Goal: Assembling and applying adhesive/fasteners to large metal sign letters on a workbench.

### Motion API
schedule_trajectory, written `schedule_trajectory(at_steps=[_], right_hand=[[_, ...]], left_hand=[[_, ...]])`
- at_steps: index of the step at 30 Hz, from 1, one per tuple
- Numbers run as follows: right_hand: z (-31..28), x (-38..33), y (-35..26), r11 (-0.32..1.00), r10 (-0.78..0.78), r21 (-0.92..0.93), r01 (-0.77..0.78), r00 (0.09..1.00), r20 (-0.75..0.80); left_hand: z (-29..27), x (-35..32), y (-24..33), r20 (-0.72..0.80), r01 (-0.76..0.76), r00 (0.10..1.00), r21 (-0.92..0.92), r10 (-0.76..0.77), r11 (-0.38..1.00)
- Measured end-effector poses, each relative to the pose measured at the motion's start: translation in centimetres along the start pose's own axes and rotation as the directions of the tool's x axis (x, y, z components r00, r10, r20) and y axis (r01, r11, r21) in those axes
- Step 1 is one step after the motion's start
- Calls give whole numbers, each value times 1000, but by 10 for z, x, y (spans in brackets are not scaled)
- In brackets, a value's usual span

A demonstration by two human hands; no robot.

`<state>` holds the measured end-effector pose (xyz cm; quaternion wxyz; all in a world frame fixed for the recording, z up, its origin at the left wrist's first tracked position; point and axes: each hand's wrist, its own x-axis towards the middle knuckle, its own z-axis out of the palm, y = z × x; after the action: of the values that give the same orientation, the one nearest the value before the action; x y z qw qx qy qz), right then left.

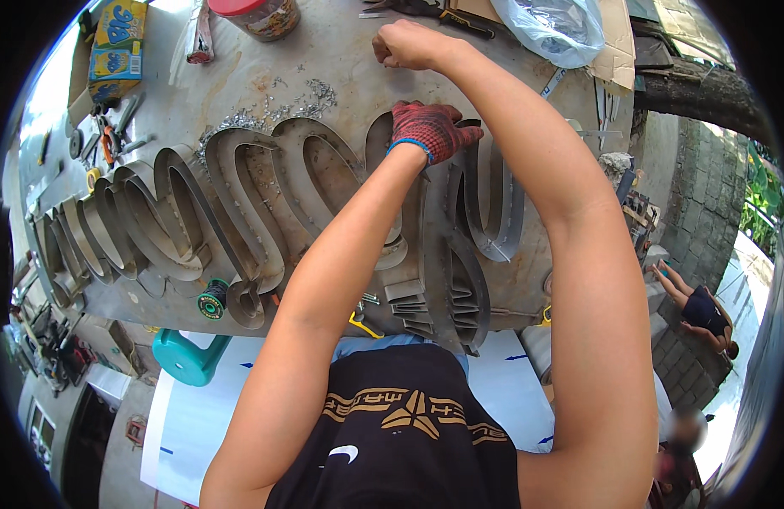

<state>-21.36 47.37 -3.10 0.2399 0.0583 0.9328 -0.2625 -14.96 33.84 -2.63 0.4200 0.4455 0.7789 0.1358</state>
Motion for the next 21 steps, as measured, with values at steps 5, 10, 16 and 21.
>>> schedule_trajectory(at_steps=[5,10,16,21], right_hand=[[12,-10,34,999,2,47,3,993,-117],[15,-18,42,999,48,17,-46,990,-132],[32,-19,41,995,103,16,-102,985,-141],[37,-20,34,993,120,32,-117,983,-140]], left_hand=[[1,2,4,17,-3,1000,-3,3,1000],[-1,0,4,43,6,999,8,-7,1000],[-1,0,3,49,3,999,15,-4,1000],[3,2,2,31,-2,1000,4,2,1000]])
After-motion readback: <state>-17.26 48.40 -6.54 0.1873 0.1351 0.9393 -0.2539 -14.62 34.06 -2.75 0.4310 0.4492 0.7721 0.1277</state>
